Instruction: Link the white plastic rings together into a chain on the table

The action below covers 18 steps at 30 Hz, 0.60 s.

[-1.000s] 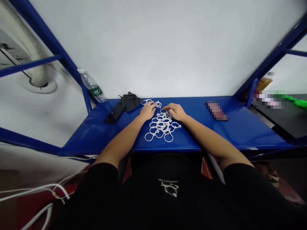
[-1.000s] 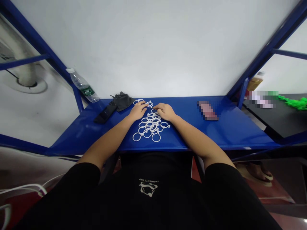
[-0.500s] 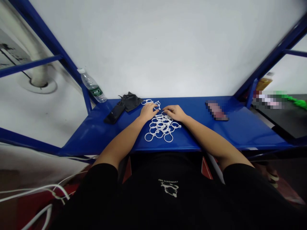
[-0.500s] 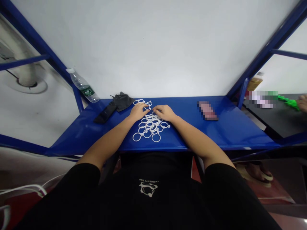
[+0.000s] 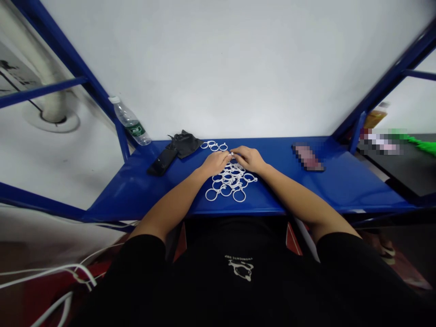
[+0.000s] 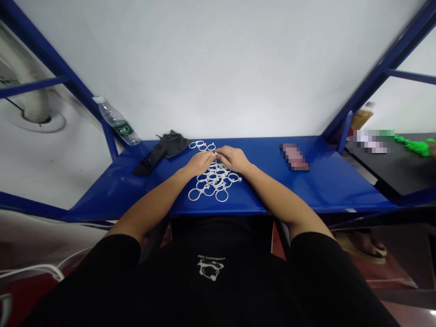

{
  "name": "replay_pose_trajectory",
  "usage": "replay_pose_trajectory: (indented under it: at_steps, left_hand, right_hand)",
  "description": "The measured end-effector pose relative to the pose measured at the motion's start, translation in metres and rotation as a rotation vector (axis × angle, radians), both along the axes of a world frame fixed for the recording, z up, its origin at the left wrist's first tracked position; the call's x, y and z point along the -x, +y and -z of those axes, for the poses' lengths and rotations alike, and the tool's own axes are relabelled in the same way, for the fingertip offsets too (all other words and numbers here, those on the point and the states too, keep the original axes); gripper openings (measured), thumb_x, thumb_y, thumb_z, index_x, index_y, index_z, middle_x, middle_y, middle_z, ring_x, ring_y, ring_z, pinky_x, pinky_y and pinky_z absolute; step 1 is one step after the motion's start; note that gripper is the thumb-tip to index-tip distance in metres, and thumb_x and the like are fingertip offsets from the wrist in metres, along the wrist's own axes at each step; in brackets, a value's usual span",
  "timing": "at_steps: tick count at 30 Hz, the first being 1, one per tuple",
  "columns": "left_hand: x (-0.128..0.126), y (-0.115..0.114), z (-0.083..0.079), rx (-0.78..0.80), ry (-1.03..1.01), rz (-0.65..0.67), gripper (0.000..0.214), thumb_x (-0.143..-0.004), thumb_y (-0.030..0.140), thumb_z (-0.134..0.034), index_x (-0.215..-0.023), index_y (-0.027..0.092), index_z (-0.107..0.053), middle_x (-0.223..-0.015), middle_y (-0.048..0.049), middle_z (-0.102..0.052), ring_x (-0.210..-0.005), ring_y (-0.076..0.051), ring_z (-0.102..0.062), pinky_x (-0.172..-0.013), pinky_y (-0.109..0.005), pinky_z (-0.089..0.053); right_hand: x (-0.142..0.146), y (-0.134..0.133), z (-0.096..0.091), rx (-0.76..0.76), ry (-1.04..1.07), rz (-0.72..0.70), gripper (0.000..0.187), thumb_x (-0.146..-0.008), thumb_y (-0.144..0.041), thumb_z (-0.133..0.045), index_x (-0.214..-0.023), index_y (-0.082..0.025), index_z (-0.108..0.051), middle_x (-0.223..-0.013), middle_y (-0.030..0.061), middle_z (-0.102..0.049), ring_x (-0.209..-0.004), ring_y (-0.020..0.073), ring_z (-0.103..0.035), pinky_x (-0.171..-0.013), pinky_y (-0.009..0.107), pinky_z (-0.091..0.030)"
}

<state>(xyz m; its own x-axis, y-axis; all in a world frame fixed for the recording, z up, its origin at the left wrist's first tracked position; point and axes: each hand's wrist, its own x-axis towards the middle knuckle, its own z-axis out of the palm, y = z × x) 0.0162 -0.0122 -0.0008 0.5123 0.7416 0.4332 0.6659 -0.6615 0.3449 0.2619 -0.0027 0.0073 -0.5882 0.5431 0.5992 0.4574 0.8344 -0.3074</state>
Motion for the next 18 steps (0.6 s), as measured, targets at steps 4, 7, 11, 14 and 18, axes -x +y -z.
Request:
replay_pose_trajectory:
  at_steps: [4, 7, 11, 14, 18]
  left_hand:
    - [0.0003, -0.0033, -0.005, 0.017, 0.058, -0.011, 0.04, -0.122, 0.041, -0.043, -0.102, 0.022, -0.071, -0.096, -0.0096, -0.077, -0.093, -0.028, -0.074, -0.085, -0.039, -0.054]
    - [-0.0011, -0.0063, -0.0073, 0.024, 0.09, -0.008, 0.039, -0.122, 0.039, -0.042, -0.104, 0.021, -0.071, -0.098, -0.0103, -0.078, -0.095, -0.028, -0.074, -0.086, -0.039, -0.053]
    - [-0.0025, -0.0068, -0.0066, 0.027, 0.109, 0.013, 0.037, -0.122, 0.037, -0.043, -0.103, 0.021, -0.071, -0.098, -0.0102, -0.078, -0.094, -0.027, -0.074, -0.087, -0.039, -0.053]
    - [-0.0023, -0.0058, -0.0055, 0.021, 0.115, 0.015, 0.039, -0.122, 0.038, -0.042, -0.104, 0.021, -0.071, -0.098, -0.0105, -0.078, -0.094, -0.027, -0.074, -0.087, -0.039, -0.053]
    - [-0.0016, -0.0051, -0.0051, 0.013, 0.124, 0.017, 0.042, -0.123, 0.039, -0.041, -0.105, 0.02, -0.073, -0.098, -0.0111, -0.078, -0.094, -0.027, -0.073, -0.087, -0.039, -0.053]
  right_hand:
    - [-0.0024, 0.0022, 0.0017, -0.03, 0.013, -0.002, 0.033, -0.115, -0.038, -0.054, -0.126, -0.022, -0.081, -0.115, 0.0119, -0.087, -0.099, 0.0258, -0.08, -0.09, 0.037, -0.062]
    - [-0.0019, 0.0021, 0.0018, -0.038, 0.013, -0.013, 0.031, -0.113, -0.039, -0.056, -0.12, -0.021, -0.079, -0.107, 0.0104, -0.087, -0.088, 0.0236, -0.077, -0.081, 0.035, -0.059]
    - [0.0, 0.0003, 0.0008, -0.017, 0.018, -0.002, 0.027, -0.109, -0.039, -0.058, -0.113, -0.022, -0.078, -0.099, 0.0077, -0.085, -0.08, 0.021, -0.073, -0.075, 0.032, -0.054]
    - [0.0004, -0.001, -0.0006, -0.001, 0.034, -0.014, 0.025, -0.105, -0.037, -0.058, -0.11, -0.021, -0.077, -0.097, 0.0072, -0.084, -0.074, 0.0191, -0.07, -0.072, 0.032, -0.051]
    - [-0.0002, -0.0022, -0.0023, 0.036, 0.035, -0.014, 0.023, -0.102, -0.035, -0.059, -0.109, -0.021, -0.076, -0.093, 0.0058, -0.082, -0.071, 0.0177, -0.066, -0.069, 0.031, -0.048]
